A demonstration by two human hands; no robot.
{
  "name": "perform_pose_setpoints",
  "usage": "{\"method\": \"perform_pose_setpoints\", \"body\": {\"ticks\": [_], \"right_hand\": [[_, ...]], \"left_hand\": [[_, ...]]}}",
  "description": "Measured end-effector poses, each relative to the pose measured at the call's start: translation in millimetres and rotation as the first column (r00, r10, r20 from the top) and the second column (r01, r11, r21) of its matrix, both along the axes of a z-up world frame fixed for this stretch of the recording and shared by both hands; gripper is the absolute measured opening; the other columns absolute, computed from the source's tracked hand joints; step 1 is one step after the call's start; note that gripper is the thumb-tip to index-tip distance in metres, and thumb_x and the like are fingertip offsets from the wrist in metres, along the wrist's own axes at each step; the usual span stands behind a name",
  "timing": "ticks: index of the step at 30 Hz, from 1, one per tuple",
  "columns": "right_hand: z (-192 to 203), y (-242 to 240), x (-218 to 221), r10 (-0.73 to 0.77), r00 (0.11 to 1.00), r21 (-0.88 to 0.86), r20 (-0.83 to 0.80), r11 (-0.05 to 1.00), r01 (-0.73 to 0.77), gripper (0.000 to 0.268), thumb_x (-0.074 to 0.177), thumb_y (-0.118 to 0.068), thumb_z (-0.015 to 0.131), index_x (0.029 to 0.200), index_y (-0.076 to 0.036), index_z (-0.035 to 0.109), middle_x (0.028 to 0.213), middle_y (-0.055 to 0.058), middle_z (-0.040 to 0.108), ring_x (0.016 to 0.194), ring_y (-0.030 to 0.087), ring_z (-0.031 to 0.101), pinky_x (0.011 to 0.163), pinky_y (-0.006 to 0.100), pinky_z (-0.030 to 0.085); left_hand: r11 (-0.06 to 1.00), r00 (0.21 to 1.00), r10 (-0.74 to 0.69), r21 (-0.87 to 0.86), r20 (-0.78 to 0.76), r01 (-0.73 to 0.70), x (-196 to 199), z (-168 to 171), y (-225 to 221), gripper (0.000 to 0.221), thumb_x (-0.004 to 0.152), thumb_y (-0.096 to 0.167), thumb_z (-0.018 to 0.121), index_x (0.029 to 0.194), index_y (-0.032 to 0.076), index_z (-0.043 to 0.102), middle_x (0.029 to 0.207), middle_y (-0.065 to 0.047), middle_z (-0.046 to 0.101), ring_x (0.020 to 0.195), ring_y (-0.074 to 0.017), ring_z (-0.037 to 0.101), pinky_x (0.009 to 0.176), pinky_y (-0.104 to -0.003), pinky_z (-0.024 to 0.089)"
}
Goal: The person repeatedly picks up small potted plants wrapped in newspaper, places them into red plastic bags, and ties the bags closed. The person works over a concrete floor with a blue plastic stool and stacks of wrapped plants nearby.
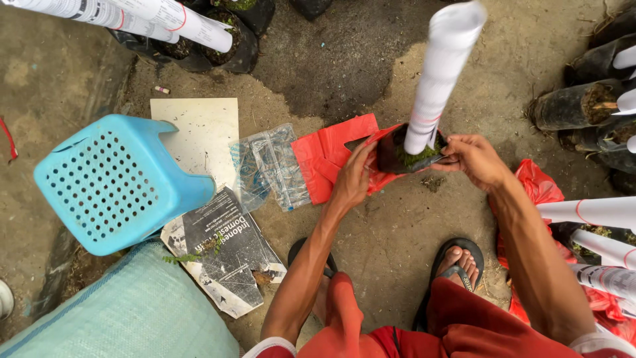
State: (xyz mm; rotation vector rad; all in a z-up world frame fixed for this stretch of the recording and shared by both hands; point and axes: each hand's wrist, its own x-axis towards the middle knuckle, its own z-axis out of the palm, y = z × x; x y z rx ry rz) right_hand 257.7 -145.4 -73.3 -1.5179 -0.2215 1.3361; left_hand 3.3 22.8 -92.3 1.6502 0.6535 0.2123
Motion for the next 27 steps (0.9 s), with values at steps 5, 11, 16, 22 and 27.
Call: {"method": "perform_pose_setpoints", "body": {"ticks": [5,11,16,22,27], "right_hand": [[-7,-10,-33,-0.181,0.983,0.113,0.016,0.977,0.178,0.019,0.103,-0.003,0.047,0.093,0.002,0.063,0.092,0.007,0.063,0.083,0.017,0.066,0.092,0.043,0.062],[28,-30,-42,-0.370,0.928,0.080,0.048,0.927,0.365,0.019,0.099,-0.001,0.047,0.081,-0.003,0.055,0.084,0.002,0.059,0.076,0.013,0.064,0.091,0.044,0.062],[32,-32,-33,-0.471,0.872,0.088,-0.137,0.871,0.484,0.026,0.106,-0.002,0.052,0.081,-0.007,0.053,0.077,-0.003,0.044,0.066,0.008,0.051,0.096,0.046,0.059],[17,-26,-54,-0.507,0.853,0.085,-0.124,0.851,0.518,0.024,0.102,-0.003,0.048,0.079,-0.003,0.054,0.083,0.000,0.058,0.076,0.011,0.065,0.094,0.042,0.058],[1,-32,-52,-0.219,0.948,0.031,0.229,0.976,0.217,0.022,0.101,-0.007,0.051,0.082,-0.001,0.060,0.081,0.002,0.063,0.072,0.011,0.063,0.077,0.030,0.058]], "left_hand": [[0.992,0.979,-0.011,0.127,0.202,-0.015,13,-9,-9,0.073,0.090,-0.008,0.051,0.160,0.003,0.031,0.164,-0.025,0.035,0.152,-0.0393,0.036,0.124,-0.046,0.033],[0.992,0.980,-0.004,-0.126,0.198,0.030,34,0,-32,0.100,0.078,0.006,0.071,0.163,0.007,0.017,0.162,-0.025,0.035,0.149,-0.0414,0.040,0.120,-0.048,0.041],[0.982,0.986,-0.136,0.144,0.097,0.122,35,14,-37,0.118,0.073,0.010,0.078,0.163,0.009,0.000,0.167,-0.026,0.016,0.153,-0.0456,0.024,0.120,-0.053,0.036],[0.960,0.995,-0.004,-0.278,0.097,0.031,34,9,-33,0.114,0.072,0.007,0.076,0.163,0.012,0.006,0.171,-0.019,0.010,0.153,-0.0384,0.023,0.076,-0.051,0.061],[0.906,0.990,0.068,-0.423,0.121,-0.010,35,4,-17,0.116,0.076,-0.004,0.073,0.173,0.012,0.012,0.162,-0.031,0.036,0.130,-0.0568,0.040,0.088,-0.044,0.049]]}}
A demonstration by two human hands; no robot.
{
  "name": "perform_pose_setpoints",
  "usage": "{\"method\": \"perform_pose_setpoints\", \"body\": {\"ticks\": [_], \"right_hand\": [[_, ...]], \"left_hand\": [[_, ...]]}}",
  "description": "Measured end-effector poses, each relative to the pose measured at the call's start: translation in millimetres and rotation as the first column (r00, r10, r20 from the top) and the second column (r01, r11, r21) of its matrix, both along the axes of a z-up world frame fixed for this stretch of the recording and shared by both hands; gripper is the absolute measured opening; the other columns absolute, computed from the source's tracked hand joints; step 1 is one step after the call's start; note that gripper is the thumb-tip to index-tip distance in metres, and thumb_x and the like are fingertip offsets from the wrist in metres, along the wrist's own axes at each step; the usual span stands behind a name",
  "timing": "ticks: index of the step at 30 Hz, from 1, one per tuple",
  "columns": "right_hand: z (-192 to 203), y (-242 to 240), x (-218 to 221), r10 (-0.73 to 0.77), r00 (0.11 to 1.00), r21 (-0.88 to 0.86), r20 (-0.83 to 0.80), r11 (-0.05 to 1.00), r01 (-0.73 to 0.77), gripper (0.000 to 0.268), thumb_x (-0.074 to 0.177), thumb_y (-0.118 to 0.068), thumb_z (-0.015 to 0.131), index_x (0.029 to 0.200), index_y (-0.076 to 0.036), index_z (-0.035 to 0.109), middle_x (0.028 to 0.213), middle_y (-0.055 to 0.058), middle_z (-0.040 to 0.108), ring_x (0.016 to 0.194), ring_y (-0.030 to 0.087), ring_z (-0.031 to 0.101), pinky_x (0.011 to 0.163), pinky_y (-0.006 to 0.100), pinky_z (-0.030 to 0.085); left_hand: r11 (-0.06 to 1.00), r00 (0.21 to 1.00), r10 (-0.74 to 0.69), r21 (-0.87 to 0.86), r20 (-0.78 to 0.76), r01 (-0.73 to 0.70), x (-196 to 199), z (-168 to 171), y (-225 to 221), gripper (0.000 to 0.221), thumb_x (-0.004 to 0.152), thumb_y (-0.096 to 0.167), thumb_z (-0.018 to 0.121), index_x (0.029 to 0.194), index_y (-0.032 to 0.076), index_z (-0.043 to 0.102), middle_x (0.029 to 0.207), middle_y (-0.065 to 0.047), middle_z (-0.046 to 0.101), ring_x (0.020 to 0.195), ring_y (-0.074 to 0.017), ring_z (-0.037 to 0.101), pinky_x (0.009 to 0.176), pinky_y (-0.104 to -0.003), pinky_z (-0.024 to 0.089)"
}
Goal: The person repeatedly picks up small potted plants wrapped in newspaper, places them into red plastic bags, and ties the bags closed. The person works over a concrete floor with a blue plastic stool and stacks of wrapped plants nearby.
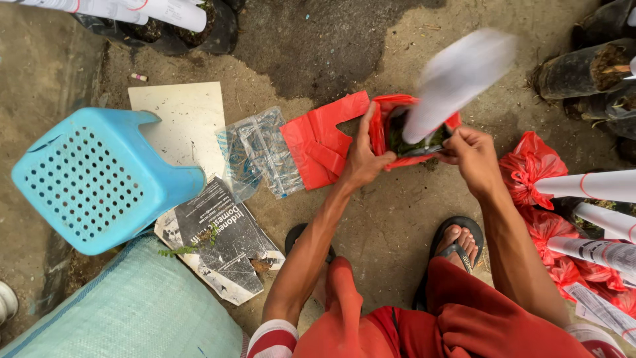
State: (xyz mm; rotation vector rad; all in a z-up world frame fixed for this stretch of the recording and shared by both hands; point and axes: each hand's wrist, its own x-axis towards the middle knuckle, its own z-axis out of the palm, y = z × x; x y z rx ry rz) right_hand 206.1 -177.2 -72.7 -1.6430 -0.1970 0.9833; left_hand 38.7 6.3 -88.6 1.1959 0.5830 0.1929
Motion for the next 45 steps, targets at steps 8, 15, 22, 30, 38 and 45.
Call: {"method": "perform_pose_setpoints", "body": {"ticks": [8,15,22,30,38,45], "right_hand": [[-30,-5,10,0.226,0.966,-0.063,0.124,0.974,-0.220,0.022,0.103,-0.011,0.058,0.084,-0.002,0.055,0.079,0.000,0.055,0.074,0.008,0.054,0.070,0.028,0.052],[-25,-2,24,0.033,0.944,-0.125,0.327,0.992,0.009,0.015,0.099,-0.015,0.067,0.104,-0.006,0.056,0.096,0.000,0.067,0.069,0.010,0.062,0.060,0.025,0.052],[-30,3,22,0.013,0.971,-0.072,0.240,0.997,0.004,0.017,0.107,-0.007,0.069,0.094,0.000,0.059,0.083,0.005,0.062,0.068,0.013,0.058,0.059,0.026,0.046],[84,1,3,0.015,0.857,0.042,0.515,0.998,-0.043,0.009,0.100,0.001,0.066,0.094,-0.001,0.059,0.115,0.008,0.060,0.094,0.012,0.055,0.079,0.028,0.047],[66,-8,-50,0.338,0.471,-0.085,0.815,0.873,-0.481,0.023,0.081,0.000,0.076,0.096,-0.002,0.058,0.120,0.015,0.069,0.104,0.030,0.064,0.089,0.039,0.052],[71,-20,-51,0.248,0.613,-0.026,0.750,0.937,-0.348,0.027,0.089,0.003,0.072,0.115,-0.003,0.065,0.113,0.009,0.070,0.104,0.025,0.069,0.089,0.037,0.056]], "left_hand": [[0.980,0.978,-0.041,0.201,0.207,-0.002,-2,4,19,0.094,0.079,-0.010,0.060,0.163,0.005,0.022,0.169,-0.020,0.030,0.158,-0.0286,0.027,0.130,-0.040,0.024],[0.840,0.969,0.179,0.539,-0.171,-0.060,-21,26,22,0.067,0.088,0.004,0.066,0.150,0.005,0.041,0.141,-0.017,0.062,0.103,-0.0348,0.063,0.092,-0.045,0.051],[0.672,0.867,0.215,0.712,-0.450,0.203,-19,62,42,0.019,0.095,0.022,0.072,0.098,0.005,0.063,0.087,-0.013,0.076,0.080,-0.0305,0.072,0.072,-0.046,0.051],[0.648,0.970,0.179,0.762,-0.163,0.008,-18,111,32,0.020,0.089,0.022,0.075,0.086,0.006,0.062,0.098,-0.009,0.064,0.073,-0.0227,0.065,0.066,-0.040,0.052],[0.320,0.919,-0.380,0.947,0.101,0.028,-24,81,-17,0.019,0.091,0.021,0.074,0.107,0.014,0.068,0.122,-0.001,0.068,0.124,-0.0210,0.060,0.116,-0.047,0.037],[0.451,0.943,-0.330,0.886,0.051,0.110,-6,44,-11,0.032,0.096,-0.001,0.059,0.126,0.009,0.062,0.115,-0.007,0.072,0.111,-0.0278,0.070,0.106,-0.044,0.051]]}}
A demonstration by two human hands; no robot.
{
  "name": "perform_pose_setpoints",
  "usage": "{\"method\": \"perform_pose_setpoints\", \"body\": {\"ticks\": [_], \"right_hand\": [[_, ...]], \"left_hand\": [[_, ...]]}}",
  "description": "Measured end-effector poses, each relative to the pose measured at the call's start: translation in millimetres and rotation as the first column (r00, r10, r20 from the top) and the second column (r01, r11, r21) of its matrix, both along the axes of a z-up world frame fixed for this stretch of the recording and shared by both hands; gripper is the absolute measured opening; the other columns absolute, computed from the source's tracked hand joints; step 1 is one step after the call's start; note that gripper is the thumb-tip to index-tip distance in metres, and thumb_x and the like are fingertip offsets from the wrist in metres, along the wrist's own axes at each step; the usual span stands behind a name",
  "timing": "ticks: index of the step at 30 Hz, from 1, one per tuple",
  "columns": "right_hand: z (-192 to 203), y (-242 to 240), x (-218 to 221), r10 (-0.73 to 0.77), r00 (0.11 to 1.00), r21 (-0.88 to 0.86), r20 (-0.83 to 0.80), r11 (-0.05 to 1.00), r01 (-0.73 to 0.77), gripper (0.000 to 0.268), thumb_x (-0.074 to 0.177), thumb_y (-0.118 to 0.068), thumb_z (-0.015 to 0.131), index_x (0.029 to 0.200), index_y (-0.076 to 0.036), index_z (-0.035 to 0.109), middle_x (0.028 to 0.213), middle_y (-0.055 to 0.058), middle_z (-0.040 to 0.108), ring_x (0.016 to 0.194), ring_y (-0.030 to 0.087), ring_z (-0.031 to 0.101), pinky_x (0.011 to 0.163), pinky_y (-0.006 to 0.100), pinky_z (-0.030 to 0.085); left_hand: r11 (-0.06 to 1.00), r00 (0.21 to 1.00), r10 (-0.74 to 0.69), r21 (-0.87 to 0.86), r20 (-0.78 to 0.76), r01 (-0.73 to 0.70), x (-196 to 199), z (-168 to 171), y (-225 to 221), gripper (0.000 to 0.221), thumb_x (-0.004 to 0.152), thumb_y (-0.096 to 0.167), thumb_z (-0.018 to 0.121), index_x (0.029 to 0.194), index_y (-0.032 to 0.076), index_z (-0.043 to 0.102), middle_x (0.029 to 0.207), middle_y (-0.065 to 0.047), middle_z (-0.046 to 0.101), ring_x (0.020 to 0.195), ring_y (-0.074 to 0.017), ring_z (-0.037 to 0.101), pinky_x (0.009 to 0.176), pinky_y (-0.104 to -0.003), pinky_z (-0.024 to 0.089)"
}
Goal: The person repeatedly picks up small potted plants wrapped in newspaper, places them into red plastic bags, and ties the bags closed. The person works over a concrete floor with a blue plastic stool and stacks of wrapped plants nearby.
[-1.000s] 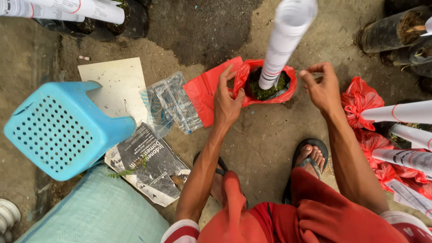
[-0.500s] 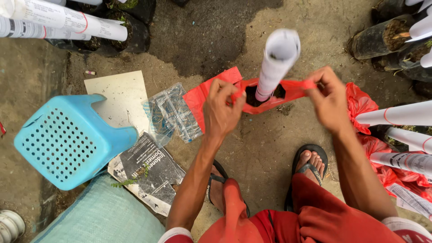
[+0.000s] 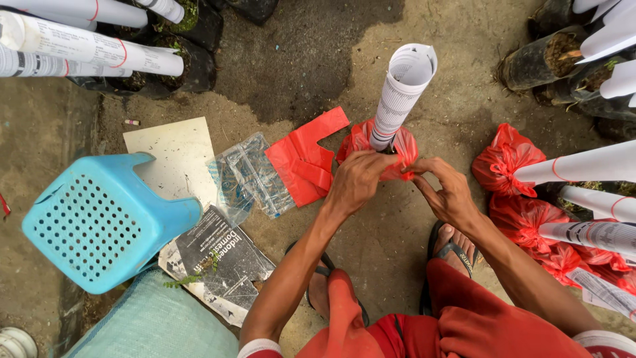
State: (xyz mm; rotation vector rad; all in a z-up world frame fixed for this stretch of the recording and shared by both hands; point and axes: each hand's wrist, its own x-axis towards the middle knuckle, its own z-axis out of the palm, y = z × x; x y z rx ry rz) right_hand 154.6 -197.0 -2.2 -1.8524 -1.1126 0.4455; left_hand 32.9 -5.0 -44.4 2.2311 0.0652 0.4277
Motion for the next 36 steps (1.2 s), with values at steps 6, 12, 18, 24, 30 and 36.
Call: {"method": "perform_pose_setpoints", "body": {"ticks": [6,12,18,24,30,36], "right_hand": [[10,12,5,0.163,0.887,-0.010,0.432,0.984,-0.176,0.028,0.076,0.007,0.073,0.102,-0.006,0.074,0.116,0.017,0.070,0.089,0.028,0.062,0.075,0.040,0.051],[-5,24,2,0.014,0.993,0.050,0.119,0.999,-0.020,0.019,0.090,0.004,0.073,0.105,-0.007,0.074,0.106,0.008,0.065,0.091,0.022,0.063,0.078,0.034,0.051],[-9,35,-4,-0.067,0.951,0.171,-0.303,0.978,0.124,0.012,0.092,0.000,0.073,0.103,-0.006,0.073,0.117,0.017,0.056,0.088,0.020,0.058,0.076,0.030,0.051],[-4,37,-5,0.064,0.994,0.153,0.090,0.985,-0.078,0.017,0.092,0.003,0.072,0.107,-0.003,0.070,0.110,0.009,0.063,0.095,0.017,0.063,0.082,0.030,0.052],[-21,46,-12,-0.224,0.605,0.048,-0.764,0.915,0.400,0.004,0.101,-0.005,0.065,0.101,-0.006,0.069,0.084,0.001,0.064,0.067,0.006,0.051,0.059,0.024,0.040],[-29,59,-27,-0.446,0.841,-0.098,-0.306,0.894,0.438,0.011,0.099,-0.012,0.071,0.098,-0.003,0.064,0.063,0.002,0.044,0.058,0.010,0.039,0.054,0.031,0.032]], "left_hand": [[1.000,1.000,0.002,-0.016,0.031,-0.002,11,-8,0,0.041,0.095,-0.009,0.051,0.132,0.000,0.036,0.125,-0.016,0.068,0.109,-0.0336,0.070,0.102,-0.048,0.050],[0.999,0.998,-0.031,0.034,0.059,0.029,13,13,3,0.063,0.092,-0.002,0.063,0.145,0.001,0.029,0.120,-0.014,0.067,0.105,-0.0267,0.067,0.104,-0.047,0.047],[0.981,0.991,0.125,0.143,0.056,-0.132,2,14,4,0.068,0.091,0.009,0.077,0.142,0.007,0.033,0.113,-0.001,0.074,0.106,-0.0200,0.062,0.090,-0.043,0.039],[0.991,0.994,0.113,0.065,0.007,-0.113,11,6,3,0.064,0.090,0.005,0.074,0.141,0.003,0.037,0.122,-0.003,0.072,0.111,-0.0227,0.063,0.091,-0.043,0.044],[0.978,0.986,0.154,0.134,0.070,-0.162,5,8,4,0.058,0.084,0.013,0.080,0.125,0.004,0.039,0.126,-0.003,0.065,0.099,-0.0267,0.062,0.083,-0.045,0.044],[0.971,0.969,0.230,0.042,0.087,-0.234,-3,4,-8,0.047,0.090,0.010,0.075,0.122,0.006,0.042,0.110,-0.006,0.060,0.091,-0.0246,0.060,0.082,-0.042,0.046]]}}
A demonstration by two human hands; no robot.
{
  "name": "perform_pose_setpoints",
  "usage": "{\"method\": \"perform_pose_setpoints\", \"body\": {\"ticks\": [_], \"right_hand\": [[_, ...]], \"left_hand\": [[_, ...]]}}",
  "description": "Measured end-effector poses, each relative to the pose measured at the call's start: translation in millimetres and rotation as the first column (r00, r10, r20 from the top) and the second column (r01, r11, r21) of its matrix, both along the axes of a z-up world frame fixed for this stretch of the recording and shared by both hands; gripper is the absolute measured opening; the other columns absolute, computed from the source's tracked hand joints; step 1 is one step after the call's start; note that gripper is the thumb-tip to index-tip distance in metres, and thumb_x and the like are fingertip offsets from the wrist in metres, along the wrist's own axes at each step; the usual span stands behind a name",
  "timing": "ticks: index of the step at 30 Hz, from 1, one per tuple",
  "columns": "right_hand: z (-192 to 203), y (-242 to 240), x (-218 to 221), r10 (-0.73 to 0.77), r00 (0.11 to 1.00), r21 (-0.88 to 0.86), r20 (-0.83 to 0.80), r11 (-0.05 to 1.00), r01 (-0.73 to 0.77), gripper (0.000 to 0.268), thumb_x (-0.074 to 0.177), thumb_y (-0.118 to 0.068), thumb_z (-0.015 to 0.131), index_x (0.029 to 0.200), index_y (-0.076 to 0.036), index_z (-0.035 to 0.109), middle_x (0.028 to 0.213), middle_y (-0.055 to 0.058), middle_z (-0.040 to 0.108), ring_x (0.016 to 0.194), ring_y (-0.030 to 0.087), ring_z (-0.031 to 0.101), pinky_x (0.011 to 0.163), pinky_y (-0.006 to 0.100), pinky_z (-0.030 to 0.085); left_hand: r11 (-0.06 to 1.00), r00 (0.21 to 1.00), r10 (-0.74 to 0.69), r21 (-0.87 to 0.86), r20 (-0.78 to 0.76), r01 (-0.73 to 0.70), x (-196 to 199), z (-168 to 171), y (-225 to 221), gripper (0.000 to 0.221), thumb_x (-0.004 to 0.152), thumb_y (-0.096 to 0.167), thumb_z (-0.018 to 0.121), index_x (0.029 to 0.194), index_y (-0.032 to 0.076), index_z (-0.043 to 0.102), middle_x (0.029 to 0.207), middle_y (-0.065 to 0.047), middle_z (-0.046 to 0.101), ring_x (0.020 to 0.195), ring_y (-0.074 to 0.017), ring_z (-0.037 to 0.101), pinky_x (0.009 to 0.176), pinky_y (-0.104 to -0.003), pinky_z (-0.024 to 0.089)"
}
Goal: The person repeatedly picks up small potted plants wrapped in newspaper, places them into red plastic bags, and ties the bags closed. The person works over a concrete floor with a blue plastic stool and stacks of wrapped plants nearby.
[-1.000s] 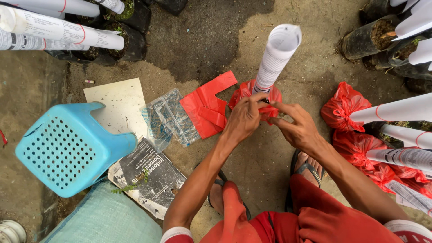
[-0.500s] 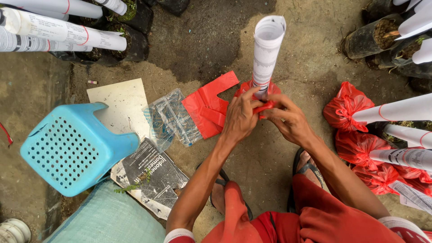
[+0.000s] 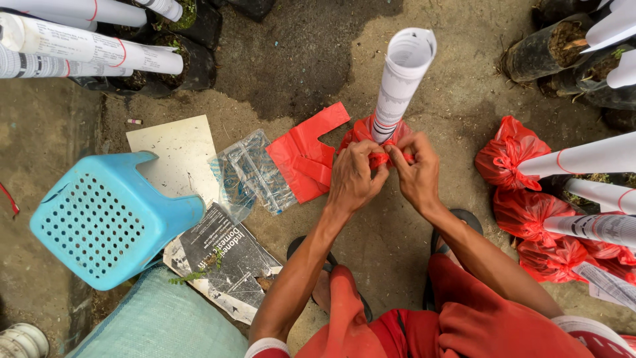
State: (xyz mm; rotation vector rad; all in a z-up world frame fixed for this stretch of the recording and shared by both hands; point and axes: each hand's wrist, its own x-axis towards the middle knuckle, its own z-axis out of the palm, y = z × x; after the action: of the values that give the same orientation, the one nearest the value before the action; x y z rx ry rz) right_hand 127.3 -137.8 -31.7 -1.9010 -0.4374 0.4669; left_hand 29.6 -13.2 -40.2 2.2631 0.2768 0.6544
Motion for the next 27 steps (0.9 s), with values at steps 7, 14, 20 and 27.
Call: {"method": "perform_pose_setpoints", "body": {"ticks": [7,14,20,27], "right_hand": [[5,-18,12,0.407,0.913,0.005,0.002,0.913,-0.407,0.014,0.100,-0.014,0.062,0.098,-0.001,0.068,0.095,0.002,0.048,0.085,0.010,0.050,0.072,0.029,0.043],[3,-21,20,0.302,0.717,0.342,-0.629,0.935,-0.094,0.016,0.102,-0.022,0.061,0.104,-0.009,0.070,0.094,-0.004,0.064,0.086,0.007,0.049,0.079,0.025,0.039],[4,-23,27,0.327,0.643,0.356,-0.693,0.930,-0.090,0.017,0.101,-0.021,0.065,0.105,-0.006,0.070,0.095,-0.004,0.065,0.085,0.007,0.048,0.080,0.024,0.038],[10,-24,31,0.308,0.846,0.159,-0.436,0.951,-0.264,0.020,0.095,-0.025,0.068,0.101,-0.006,0.070,0.091,-0.006,0.065,0.080,0.006,0.053,0.071,0.026,0.042]], "left_hand": [[0.993,0.987,-0.109,-0.050,-0.122,0.103,0,9,19,0.024,0.096,0.008,0.070,0.106,0.008,0.049,0.105,-0.001,0.063,0.091,-0.0246,0.059,0.080,-0.042,0.045],[0.997,0.999,0.035,0.077,-0.029,-0.032,6,36,8,0.026,0.085,0.017,0.075,0.104,0.012,0.057,0.105,-0.006,0.061,0.095,-0.0227,0.059,0.080,-0.040,0.047],[0.991,0.991,0.029,0.132,-0.128,-0.012,5,45,10,0.018,0.085,0.024,0.079,0.094,0.014,0.067,0.083,0.001,0.066,0.072,-0.0187,0.063,0.063,-0.038,0.047],[0.988,0.993,-0.053,0.139,-0.109,0.068,-2,34,16,0.011,0.097,0.023,0.072,0.094,0.013,0.068,0.084,-0.001,0.066,0.072,-0.0195,0.064,0.063,-0.036,0.049]]}}
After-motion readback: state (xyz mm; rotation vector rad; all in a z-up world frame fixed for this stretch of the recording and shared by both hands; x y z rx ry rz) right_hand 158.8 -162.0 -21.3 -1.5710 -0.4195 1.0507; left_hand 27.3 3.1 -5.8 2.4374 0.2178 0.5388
